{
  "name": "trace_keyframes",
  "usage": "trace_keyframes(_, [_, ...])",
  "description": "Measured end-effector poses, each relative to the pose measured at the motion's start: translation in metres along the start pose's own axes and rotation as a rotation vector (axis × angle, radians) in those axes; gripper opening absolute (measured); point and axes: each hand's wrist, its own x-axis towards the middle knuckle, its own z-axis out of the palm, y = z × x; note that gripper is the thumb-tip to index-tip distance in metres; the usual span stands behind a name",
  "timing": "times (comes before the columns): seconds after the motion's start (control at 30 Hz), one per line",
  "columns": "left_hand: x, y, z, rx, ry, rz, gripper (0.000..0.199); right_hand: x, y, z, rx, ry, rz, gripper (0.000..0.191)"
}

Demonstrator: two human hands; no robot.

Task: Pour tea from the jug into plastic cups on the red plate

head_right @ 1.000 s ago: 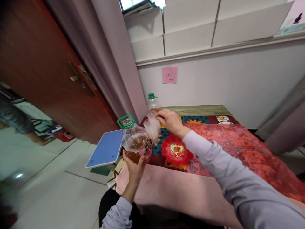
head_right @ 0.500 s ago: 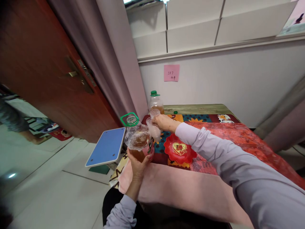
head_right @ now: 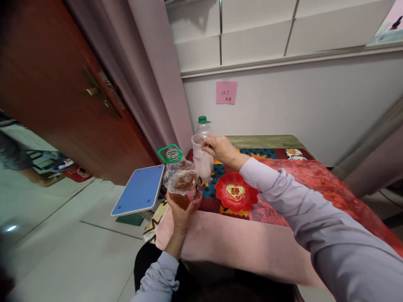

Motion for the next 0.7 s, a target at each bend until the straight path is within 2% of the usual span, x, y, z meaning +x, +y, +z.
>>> trace_keyframes(0.1, [0.002,0.000,0.003,-0.071,-0.003,-0.007,0.137,-0.043,-0.004,-0.028,-0.031,0.098,0.040,0.014])
trace_keyframes(0.17, [0.003,-0.001,0.003,-0.079,0.004,0.008,0.139,-0.086,-0.002,-0.027,-0.068,0.065,0.108,0.015])
trace_keyframes(0.27, [0.005,-0.004,0.001,-0.032,0.001,0.032,0.140,-0.149,0.006,0.001,-0.089,-0.067,0.243,0.018])
trace_keyframes(0.33, [0.006,-0.006,0.000,0.021,0.003,0.036,0.140,-0.177,0.013,0.026,-0.112,-0.151,0.335,0.020])
trace_keyframes(0.4, [0.005,-0.005,-0.003,0.071,0.018,0.049,0.139,-0.192,0.019,0.045,-0.132,-0.193,0.391,0.023])
trace_keyframes(0.47, [-0.002,-0.002,-0.008,0.106,0.045,0.097,0.132,-0.198,0.023,0.052,-0.139,-0.205,0.408,0.024])
trace_keyframes(0.53, [-0.017,0.005,-0.015,0.162,0.079,0.199,0.119,-0.202,0.023,0.051,-0.129,-0.195,0.402,0.025])
trace_keyframes(0.6, [-0.038,0.013,-0.021,0.262,0.077,0.351,0.102,-0.208,0.022,0.043,-0.088,-0.128,0.389,0.034])
trace_keyframes(0.63, [-0.049,0.018,-0.021,0.306,0.038,0.431,0.095,-0.212,0.021,0.039,-0.054,-0.067,0.388,0.038])
trace_keyframes(0.7, [-0.068,0.029,-0.012,0.347,-0.141,0.544,0.076,-0.224,0.019,0.035,0.023,0.100,0.430,0.040])
